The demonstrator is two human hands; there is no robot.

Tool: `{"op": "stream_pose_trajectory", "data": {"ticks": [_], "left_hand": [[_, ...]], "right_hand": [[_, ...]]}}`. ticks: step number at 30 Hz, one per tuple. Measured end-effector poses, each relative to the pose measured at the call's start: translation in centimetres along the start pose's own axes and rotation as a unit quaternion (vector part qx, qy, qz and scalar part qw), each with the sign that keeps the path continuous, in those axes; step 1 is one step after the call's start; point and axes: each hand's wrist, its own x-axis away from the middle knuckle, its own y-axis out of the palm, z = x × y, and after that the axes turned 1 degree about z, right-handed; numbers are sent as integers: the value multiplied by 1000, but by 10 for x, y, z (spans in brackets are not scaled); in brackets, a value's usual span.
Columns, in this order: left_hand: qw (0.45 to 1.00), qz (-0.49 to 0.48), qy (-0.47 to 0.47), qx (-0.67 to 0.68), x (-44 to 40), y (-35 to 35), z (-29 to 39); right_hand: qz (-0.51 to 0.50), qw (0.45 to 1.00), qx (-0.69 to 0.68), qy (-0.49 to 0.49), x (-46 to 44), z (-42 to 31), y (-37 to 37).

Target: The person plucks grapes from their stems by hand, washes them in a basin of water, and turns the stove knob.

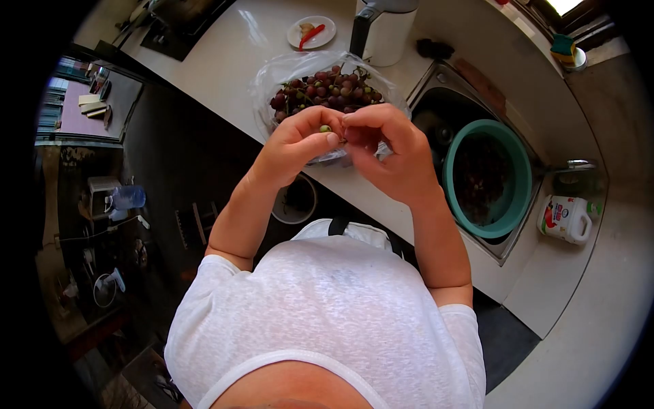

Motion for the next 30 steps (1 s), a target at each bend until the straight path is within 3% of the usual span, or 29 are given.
{"op": "stream_pose_trajectory", "data": {"ticks": [2, 6, 8, 9, 11, 15, 18, 20, 21, 23, 25, 27, 29, 30], "left_hand": [[994, -14, -64, 83, 1, 0, 2], [997, -23, -35, 62, 4, 1, -1], [998, -7, -15, -68, 6, 1, 2], [998, -6, -14, -68, 6, 2, 4], [972, 23, 89, -217, 5, 4, 5], [936, 74, 136, -317, 5, 10, -1], [953, 97, 110, -264, 3, 13, -11], [996, 74, 7, 49, -3, 13, -19], [996, 74, 7, 49, -3, 13, -18], [974, 33, -117, 193, -4, 12, -12], [995, -11, -95, 25, -10, 2, -27], [970, -9, -34, -239, -11, -1, -31], [927, 11, 47, -372, -8, 5, -22], [924, 23, 46, -380, -8, 4, -24]], "right_hand": [[7, 991, -112, 72, 0, -5, 2], [4, 993, -90, 77, 3, -1, -1], [4, 993, -86, 76, 3, -1, -1], [4, 993, -86, 76, 3, -1, -1], [5, 995, -73, 68, 3, -2, 0], [11, 998, -48, 49, 5, -1, 3], [28, 999, -15, 24, 6, -3, 8], [16, 995, 84, -53, 3, -5, 8], [16, 995, 84, -54, 3, -3, 8], [-5, 976, 174, -130, 2, 2, 8], [-24, 973, 189, -128, 6, 0, 5], [-42, 971, 185, -145, 6, 4, 5], [-66, 991, 116, -8, 16, 12, 2], [-70, 992, 105, -18, 17, 15, 2]]}}
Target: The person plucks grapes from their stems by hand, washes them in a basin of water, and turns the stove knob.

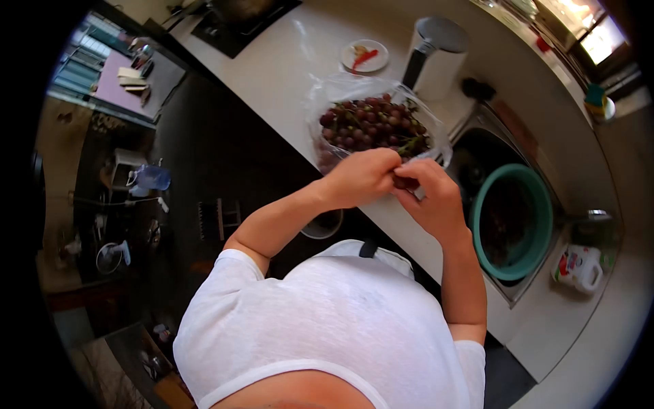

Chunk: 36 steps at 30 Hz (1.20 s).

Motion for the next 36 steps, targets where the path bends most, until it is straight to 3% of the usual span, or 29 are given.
{"op": "stream_pose_trajectory", "data": {"ticks": [2, 6, 7, 8, 9, 10, 11, 15, 16, 17, 18, 22, 24, 25, 26, 27, 28, 30, 32, 33, 34, 35, 36], "left_hand": [[987, -26, 95, -125, 0, 5, -11], [985, -19, 100, -137, -3, 7, -20], [996, -78, -35, 24, -7, 4, -21], [959, -134, -169, 183, -10, 1, -21], [960, -133, -168, 183, -9, 1, -23], [897, -145, -224, 354, -9, 2, -26], [800, -152, -272, 512, -8, 3, -30], [819, -178, -245, 488, -7, 7, -35], [941, -164, -141, 260, -5, 4, -29], [990, -137, -26, 11, -3, 2, -25], [989, -109, 49, -82, 0, 4, -24], [968, -36, 141, -206, 2, 9, -23], [992, 31, 49, -108, -2, 13, -23], [992, 29, 50, -109, -5, 13, -24], [968, -5, -119, 219, -10, 12, -24], [811, -37, -272, 517, -13, 11, -24], [779, -40, -283, 558, -13, 11, -26], [801, -52, -274, 529, -14, 10, -27], [821, -67, -265, 501, -13, 7, -28], [916, -74, -201, 338, -11, 4, -27], [975, -80, -128, 163, -9, 2, -27], [974, -84, -127, 166, -6, 1, -24], [994, -52, -72, 68, -5, -1, -20]], "right_hand": [[-23, 999, -13, 44, 2, 3, 0], [-39, 999, 10, 23, 3, 7, 4], [-24, 999, 5, 23, 3, 9, 5], [-10, 1000, -1, 24, 2, 10, 6], [-9, 1000, -1, 23, 1, 10, 7], [3, 999, -17, 31, 0, 9, 8], [16, 998, -33, 41, -1, 9, 9], [-11, 997, -44, 66, 4, 11, 5], [-33, 995, -53, 76, 6, 12, 5], [-55, 993, -62, 86, 7, 12, 6], [-55, 993, -61, 87, 9, 14, 7], [-39, 997, -29, 52, 9, 20, 13], [-15, 999, -16, 40, 4, 20, 16], [14, 999, -6, 48, 2, 18, 17], [41, 998, 4, 56, -1, 16, 17], [42, 998, 5, 57, -3, 16, 17], [35, 998, 12, 57, -5, 16, 17], [30, 998, 19, 57, -4, 15, 17], [26, 988, -55, 142, -1, 16, 17], [28, 988, -53, 144, 0, 16, 17], [24, 974, -117, 191, 0, 16, 18], [21, 955, -179, 236, 1, 18, 18], [24, 955, -174, 239, 2, 22, 19]]}}
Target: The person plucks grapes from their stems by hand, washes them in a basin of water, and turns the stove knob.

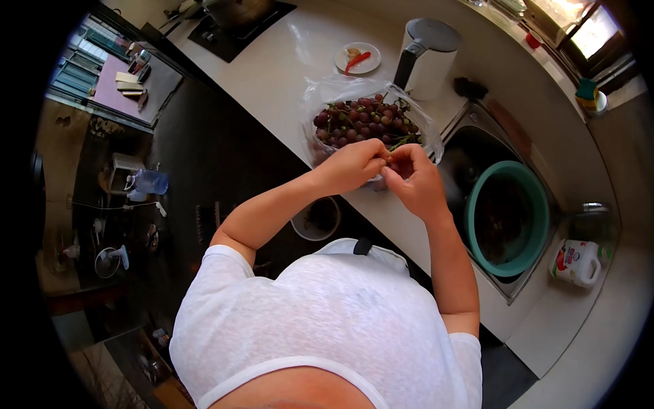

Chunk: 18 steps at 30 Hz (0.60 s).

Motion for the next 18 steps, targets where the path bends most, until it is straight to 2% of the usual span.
{"op": "stream_pose_trajectory", "data": {"ticks": [1, 3, 5, 7, 9, 10, 12, 18], "left_hand": [[993, 37, 55, -98, 1, 0, 2], [992, 42, 63, -99, 1, -2, 1], [1000, -12, -9, -22, 1, -6, 2], [999, -33, -22, 15, -3, -7, -1], [976, -76, -149, 140, -7, -9, 0], [965, -103, -169, 173, -12, -10, -7], [956, -120, -188, 190, -14, -8, -15], [937, -173, -234, 193, -12, -7, -34]], "right_hand": [[-10, 1000, -4, 7, -2, 7, -1], [-16, 1000, -2, 15, -3, 8, -4], [-9, 988, 137, -64, -5, 2, -3], [-6, 985, 151, -81, -8, -2, -2], [7, 929, 280, -244, -13, 0, -2], [8, 929, 282, -241, -14, 1, -2], [-6, 894, 339, -294, -15, 1, -1], [-83, 885, 344, -303, -18, 14, 6]]}}
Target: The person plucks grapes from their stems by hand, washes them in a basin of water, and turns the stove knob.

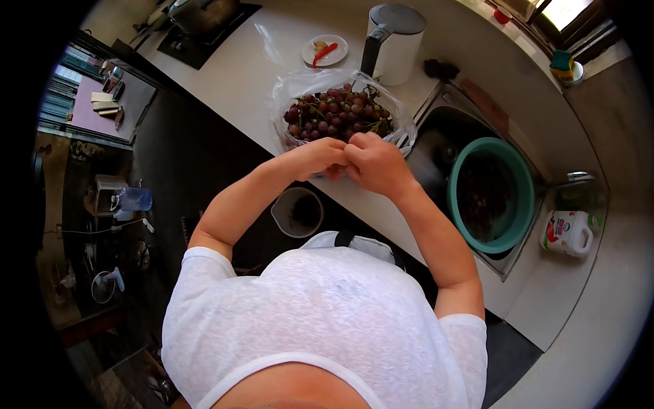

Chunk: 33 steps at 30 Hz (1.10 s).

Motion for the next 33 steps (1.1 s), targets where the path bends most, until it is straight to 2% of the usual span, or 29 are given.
{"op": "stream_pose_trajectory", "data": {"ticks": [6, 12, 14, 15, 17, 19, 21, 22, 23, 24, 25, 27, 29, 30, 32, 33], "left_hand": [[998, 12, -18, 56, 20, -1, -16], [992, 83, -29, 91, 38, -10, -51], [995, 20, 10, 100, 45, -17, -61], [994, -38, -4, 104, 58, -10, -60], [991, -77, -31, 104, 78, 6, -60], [988, -48, -34, 143, 89, 1, -69], [978, 95, -34, 184, 90, -15, -88], [974, 152, -40, 163, 89, -22, -100], [973, 154, -42, 167, 88, -28, -119], [967, 194, -78, 145, 84, -34, -139], [958, 233, -115, 122, 80, -41, -162], [955, 264, -116, 73, 72, -45, -214], [932, 304, -179, 78, 61, -45, -252], [929, 311, -180, 89, 59, -43, -259], [912, 369, -168, 59, 55, -40, -273], [921, 363, -134, 36, 46, -50, -313]], "right_hand": [[-40, 998, -41, -15, -2, -1, 22], [-57, 995, -82, -7, -5, -15, 48], [-61, 997, -39, 11, -5, -2, 56], [-63, 998, 3, 29, -7, 7, 59], [-23, 996, 7, 91, -2, 30, 36], [38, 984, -80, 154, -4, 26, 8], [109, 956, -150, 226, 5, 29, -14], [130, 922, -214, 294, 19, 41, -21], [166, 898, -252, 319, 27, 42, -36], [195, 869, -250, 379, 44, 49, -49], [236, 848, -268, 392, 68, 64, -55], [256, 816, -178, 487, 143, 114, -62], [263, 766, -137, 571, 200, 125, -66], [266, 737, -128, 608, 235, 139, -65], [147, 782, 105, 596, 277, 138, -71], [151, 777, 110, 601, 289, 135, -72]]}}
